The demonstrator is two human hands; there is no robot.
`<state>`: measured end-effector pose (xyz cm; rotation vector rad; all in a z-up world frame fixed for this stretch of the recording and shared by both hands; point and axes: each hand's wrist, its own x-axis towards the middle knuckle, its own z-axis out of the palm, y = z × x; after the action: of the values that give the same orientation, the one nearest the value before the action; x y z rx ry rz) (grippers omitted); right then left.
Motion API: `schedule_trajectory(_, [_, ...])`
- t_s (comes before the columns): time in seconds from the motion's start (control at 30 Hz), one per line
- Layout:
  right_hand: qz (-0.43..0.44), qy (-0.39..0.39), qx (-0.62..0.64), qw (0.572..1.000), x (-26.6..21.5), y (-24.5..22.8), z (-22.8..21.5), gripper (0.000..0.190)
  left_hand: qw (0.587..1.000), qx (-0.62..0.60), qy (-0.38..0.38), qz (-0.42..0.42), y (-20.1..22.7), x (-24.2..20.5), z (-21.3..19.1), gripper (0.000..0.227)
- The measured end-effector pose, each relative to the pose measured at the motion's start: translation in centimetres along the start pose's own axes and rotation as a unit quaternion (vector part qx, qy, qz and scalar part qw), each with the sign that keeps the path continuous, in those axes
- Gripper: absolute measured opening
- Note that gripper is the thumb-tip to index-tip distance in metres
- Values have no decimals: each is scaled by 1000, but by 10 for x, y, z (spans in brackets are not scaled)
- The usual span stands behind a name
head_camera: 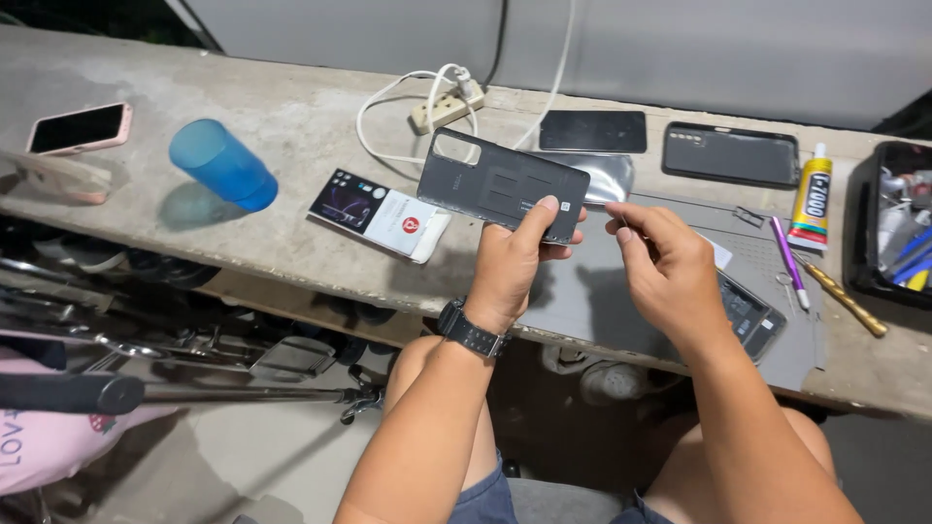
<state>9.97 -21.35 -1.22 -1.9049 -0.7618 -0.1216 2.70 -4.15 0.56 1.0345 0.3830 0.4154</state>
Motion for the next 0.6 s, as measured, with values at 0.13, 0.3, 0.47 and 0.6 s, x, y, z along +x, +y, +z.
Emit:
schedule_trajectory(0.13, [-67, 26, 14, 997, -10, -10, -19, 33, 999, -30, -24, -19, -17, 2, 21, 29])
schedule_trajectory(0.3, [-117, 85, -71, 987, -22, 10, -41, 29, 997, -38, -62, -37, -32, 1, 47, 25])
schedule_trajectory(0.47, [-130, 90, -87, 984, -33, 8, -65, 24, 992, 27, -113, -57, -36, -6, 63, 28])
schedule_trajectory(0.6, [-127, 89, -94, 983, -45, 14, -68, 19, 988, 59, -129, -62, -38, -16, 69, 27])
